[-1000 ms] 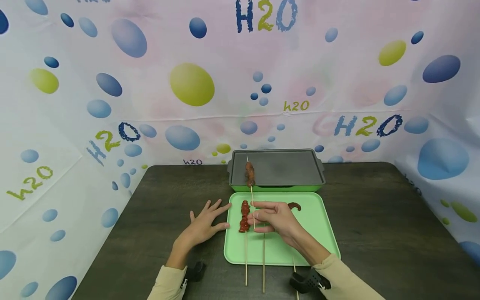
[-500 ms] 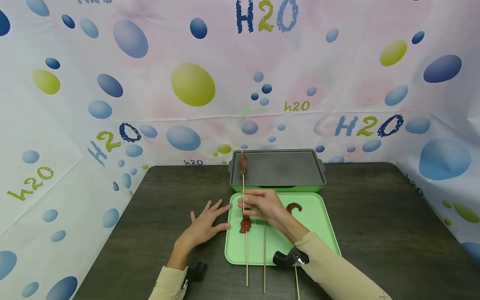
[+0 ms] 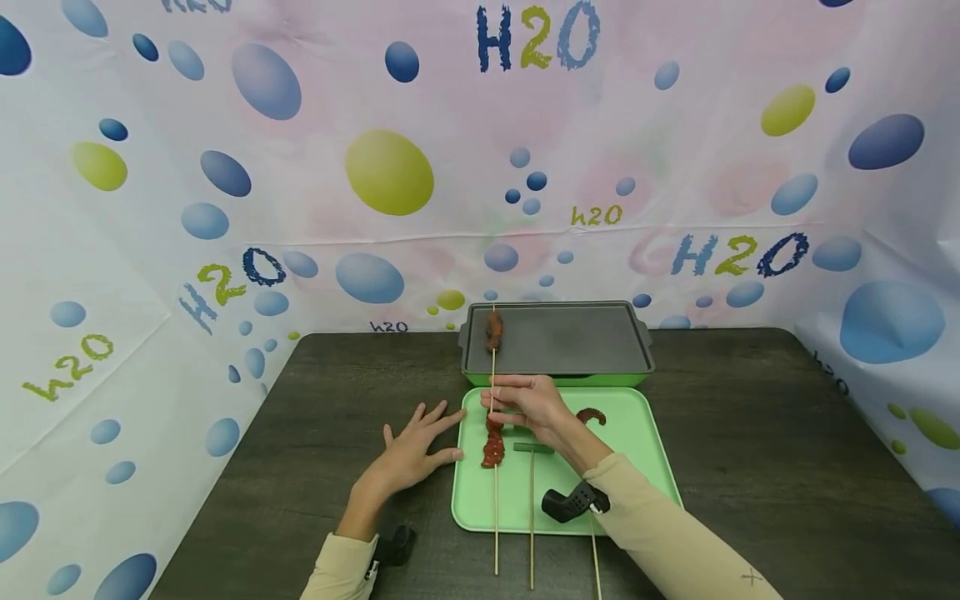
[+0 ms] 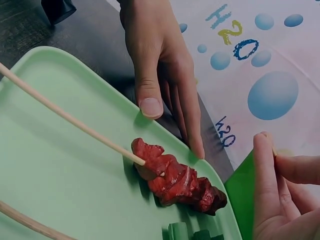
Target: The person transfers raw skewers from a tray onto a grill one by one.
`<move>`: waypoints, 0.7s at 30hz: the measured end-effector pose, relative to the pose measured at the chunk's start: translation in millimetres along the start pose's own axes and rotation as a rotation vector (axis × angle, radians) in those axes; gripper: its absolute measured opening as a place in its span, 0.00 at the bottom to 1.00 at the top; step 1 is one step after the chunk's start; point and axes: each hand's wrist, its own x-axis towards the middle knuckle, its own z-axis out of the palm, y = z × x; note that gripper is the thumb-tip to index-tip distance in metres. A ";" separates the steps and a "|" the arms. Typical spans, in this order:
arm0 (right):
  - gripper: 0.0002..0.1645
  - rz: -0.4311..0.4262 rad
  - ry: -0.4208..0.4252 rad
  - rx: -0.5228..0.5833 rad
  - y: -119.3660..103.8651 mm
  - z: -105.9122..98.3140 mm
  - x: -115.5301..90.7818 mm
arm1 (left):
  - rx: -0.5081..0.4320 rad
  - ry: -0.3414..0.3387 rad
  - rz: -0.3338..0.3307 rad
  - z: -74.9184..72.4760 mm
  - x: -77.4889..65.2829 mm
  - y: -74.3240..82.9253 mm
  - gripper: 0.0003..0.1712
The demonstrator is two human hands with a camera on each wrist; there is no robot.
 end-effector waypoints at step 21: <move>0.24 0.037 -0.048 -0.087 -5.5 -6.7 -11.4 | -0.005 -0.008 -0.007 -0.5 0.1 0.9 0.38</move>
